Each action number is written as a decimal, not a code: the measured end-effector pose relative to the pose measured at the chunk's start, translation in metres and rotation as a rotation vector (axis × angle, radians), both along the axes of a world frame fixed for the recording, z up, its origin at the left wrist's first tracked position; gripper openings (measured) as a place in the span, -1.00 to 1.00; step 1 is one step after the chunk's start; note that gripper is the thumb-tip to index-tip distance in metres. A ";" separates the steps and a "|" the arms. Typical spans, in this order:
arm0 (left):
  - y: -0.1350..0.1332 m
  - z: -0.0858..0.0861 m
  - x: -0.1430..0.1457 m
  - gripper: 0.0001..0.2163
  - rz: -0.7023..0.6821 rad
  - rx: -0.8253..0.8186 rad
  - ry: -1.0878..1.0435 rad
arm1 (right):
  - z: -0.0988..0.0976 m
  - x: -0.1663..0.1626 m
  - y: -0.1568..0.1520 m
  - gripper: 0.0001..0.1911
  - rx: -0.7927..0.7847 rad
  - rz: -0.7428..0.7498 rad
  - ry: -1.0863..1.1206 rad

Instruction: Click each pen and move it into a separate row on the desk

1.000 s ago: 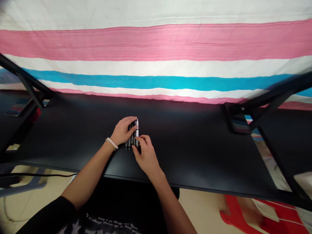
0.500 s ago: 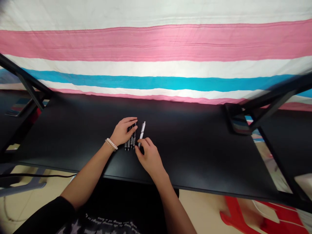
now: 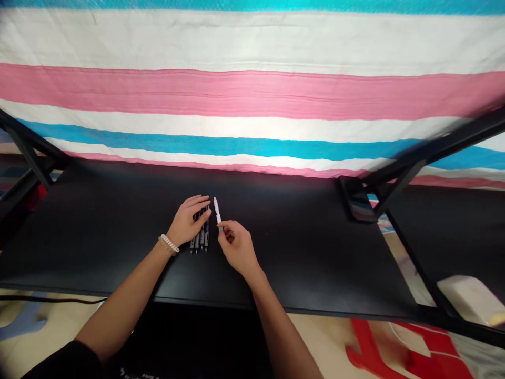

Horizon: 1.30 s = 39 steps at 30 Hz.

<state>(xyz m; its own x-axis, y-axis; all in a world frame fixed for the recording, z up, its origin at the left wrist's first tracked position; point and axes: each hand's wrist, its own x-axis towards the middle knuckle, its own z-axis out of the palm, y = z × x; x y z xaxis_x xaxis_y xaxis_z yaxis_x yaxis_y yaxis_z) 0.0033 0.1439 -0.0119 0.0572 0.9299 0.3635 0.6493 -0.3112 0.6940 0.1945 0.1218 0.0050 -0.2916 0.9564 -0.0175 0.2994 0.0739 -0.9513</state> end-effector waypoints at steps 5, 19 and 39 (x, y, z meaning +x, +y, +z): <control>0.001 0.008 0.001 -0.62 0.210 -0.013 -0.461 | 0.010 -0.003 0.016 -0.68 -0.127 0.053 0.256; -0.001 0.030 0.006 -0.72 0.033 -0.179 -1.431 | -0.010 -0.031 0.032 -0.57 -0.259 0.086 0.438; -0.001 0.029 0.007 -0.63 0.291 -0.141 -1.369 | -0.012 -0.029 0.028 -0.65 -0.169 0.025 0.390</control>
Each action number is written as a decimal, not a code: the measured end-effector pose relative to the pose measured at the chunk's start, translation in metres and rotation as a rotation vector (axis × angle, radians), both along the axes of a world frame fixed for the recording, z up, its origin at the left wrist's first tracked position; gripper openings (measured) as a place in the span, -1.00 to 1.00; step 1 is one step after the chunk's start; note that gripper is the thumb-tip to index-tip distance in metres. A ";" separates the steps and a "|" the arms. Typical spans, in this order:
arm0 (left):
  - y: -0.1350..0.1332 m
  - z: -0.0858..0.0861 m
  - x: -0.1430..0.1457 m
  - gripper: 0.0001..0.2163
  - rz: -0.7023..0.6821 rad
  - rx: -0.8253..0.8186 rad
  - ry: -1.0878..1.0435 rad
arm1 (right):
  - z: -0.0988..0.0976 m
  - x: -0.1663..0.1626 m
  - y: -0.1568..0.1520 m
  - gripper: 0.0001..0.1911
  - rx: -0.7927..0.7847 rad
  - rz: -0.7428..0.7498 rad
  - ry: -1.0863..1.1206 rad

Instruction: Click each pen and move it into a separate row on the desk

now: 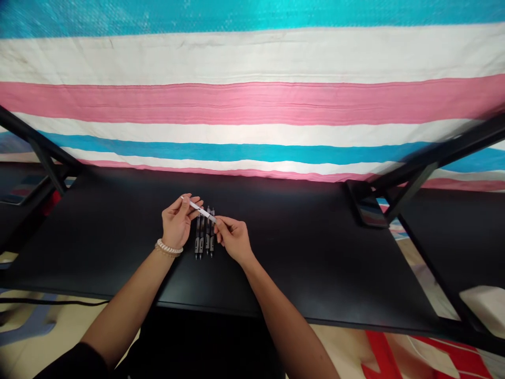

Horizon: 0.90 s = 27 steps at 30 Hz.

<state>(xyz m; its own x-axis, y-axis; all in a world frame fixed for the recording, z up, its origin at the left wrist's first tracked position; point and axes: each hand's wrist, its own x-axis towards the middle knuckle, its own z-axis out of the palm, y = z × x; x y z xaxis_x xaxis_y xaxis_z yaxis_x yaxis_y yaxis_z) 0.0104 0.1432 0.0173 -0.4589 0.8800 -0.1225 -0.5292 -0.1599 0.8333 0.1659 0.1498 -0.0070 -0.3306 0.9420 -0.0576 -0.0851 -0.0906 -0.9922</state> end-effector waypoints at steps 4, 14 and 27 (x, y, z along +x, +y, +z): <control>0.001 -0.002 0.001 -0.64 0.018 0.000 -0.034 | 0.000 -0.002 0.001 -0.71 0.129 -0.169 0.062; 0.004 -0.007 -0.001 -0.66 0.034 0.015 -0.087 | 0.001 -0.001 -0.001 -0.65 0.085 -0.154 0.064; 0.004 -0.004 0.000 -0.65 0.077 0.012 -0.086 | -0.004 -0.006 -0.005 -0.85 0.238 -0.293 -0.005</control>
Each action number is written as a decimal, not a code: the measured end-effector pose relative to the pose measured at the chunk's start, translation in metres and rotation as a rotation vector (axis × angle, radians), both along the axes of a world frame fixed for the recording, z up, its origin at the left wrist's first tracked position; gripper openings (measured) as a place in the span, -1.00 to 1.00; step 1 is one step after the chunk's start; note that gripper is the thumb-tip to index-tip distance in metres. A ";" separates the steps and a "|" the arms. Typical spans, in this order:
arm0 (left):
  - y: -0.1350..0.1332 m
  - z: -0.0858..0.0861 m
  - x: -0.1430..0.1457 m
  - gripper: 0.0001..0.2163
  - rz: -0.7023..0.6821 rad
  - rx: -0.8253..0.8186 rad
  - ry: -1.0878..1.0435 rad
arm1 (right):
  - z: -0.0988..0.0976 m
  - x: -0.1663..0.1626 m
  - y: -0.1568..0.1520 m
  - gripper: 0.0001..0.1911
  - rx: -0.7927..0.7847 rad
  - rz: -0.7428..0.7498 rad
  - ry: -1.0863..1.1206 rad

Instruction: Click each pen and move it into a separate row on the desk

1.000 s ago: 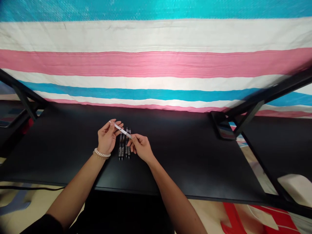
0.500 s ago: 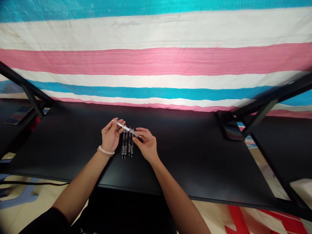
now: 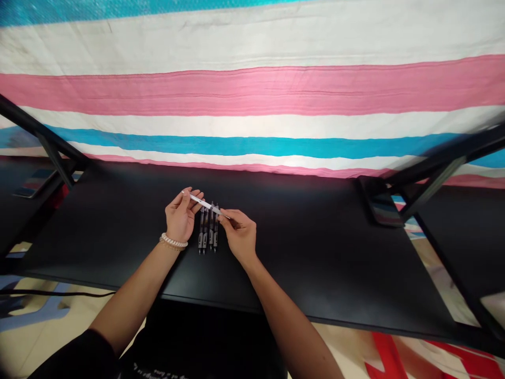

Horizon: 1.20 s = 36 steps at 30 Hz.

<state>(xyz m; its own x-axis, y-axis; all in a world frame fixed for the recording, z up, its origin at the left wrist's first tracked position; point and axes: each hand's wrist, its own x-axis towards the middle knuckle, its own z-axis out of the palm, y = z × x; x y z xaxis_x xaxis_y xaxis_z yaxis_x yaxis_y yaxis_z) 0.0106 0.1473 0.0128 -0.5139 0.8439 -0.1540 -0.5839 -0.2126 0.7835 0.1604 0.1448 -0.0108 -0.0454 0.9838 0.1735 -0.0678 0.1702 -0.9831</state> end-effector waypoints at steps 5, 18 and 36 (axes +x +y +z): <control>0.000 0.000 0.000 -0.64 0.006 -0.020 0.005 | 0.007 0.002 -0.004 -0.89 0.211 -0.056 -0.214; 0.000 -0.003 0.000 -0.66 -0.018 -0.008 0.010 | 0.005 0.000 -0.003 -0.73 0.032 0.080 -0.054; 0.000 -0.010 0.003 -0.67 -0.069 -0.050 -0.015 | 0.000 0.005 -0.007 -0.86 0.176 -0.061 -0.304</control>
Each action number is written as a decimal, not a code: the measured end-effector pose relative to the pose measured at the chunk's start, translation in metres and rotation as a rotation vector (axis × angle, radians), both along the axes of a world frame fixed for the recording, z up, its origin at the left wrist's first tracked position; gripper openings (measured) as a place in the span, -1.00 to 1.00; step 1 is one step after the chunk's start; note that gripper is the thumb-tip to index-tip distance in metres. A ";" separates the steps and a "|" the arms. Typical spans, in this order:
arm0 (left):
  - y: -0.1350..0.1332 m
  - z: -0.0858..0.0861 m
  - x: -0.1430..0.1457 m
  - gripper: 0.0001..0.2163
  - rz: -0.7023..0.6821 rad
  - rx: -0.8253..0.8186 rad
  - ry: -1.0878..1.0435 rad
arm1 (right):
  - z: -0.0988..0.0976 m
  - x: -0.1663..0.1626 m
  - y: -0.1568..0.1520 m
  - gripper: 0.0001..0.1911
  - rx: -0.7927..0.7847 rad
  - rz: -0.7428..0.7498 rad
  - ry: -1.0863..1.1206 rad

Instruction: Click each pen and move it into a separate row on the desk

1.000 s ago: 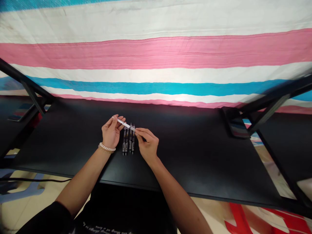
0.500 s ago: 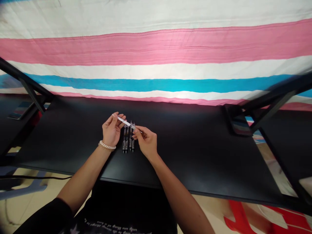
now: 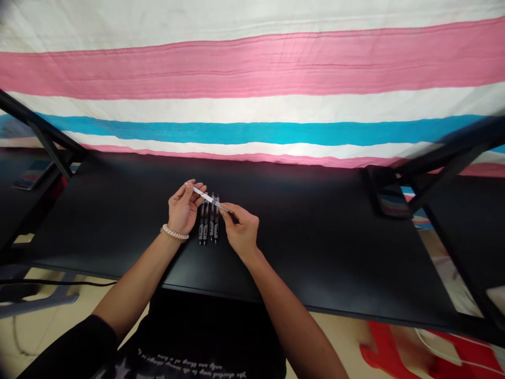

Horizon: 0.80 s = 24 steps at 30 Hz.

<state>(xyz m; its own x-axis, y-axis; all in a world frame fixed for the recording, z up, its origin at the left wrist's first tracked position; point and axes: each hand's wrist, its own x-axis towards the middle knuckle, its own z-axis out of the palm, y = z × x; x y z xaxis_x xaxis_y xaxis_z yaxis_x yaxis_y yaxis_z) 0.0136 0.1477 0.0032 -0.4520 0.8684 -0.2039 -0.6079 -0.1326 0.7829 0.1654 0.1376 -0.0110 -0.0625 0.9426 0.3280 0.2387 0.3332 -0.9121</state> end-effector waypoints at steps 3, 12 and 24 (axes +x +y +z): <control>0.000 -0.001 -0.002 -0.69 -0.012 0.004 -0.025 | -0.001 -0.001 -0.001 -0.82 -0.027 0.031 -0.025; 0.002 0.005 -0.007 -0.71 0.026 0.032 -0.026 | 0.006 -0.001 0.000 -0.76 -0.064 0.118 -0.081; 0.000 0.007 -0.003 -0.66 0.013 0.026 -0.007 | 0.005 0.002 0.001 -0.73 -0.090 0.112 -0.109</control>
<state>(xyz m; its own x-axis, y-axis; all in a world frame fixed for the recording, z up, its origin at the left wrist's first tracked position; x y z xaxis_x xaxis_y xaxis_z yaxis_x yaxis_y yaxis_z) 0.0109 0.1482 0.0106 -0.4616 0.8677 -0.1844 -0.6118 -0.1609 0.7744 0.1679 0.1388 -0.0061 -0.1998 0.9530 0.2278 0.3037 0.2812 -0.9103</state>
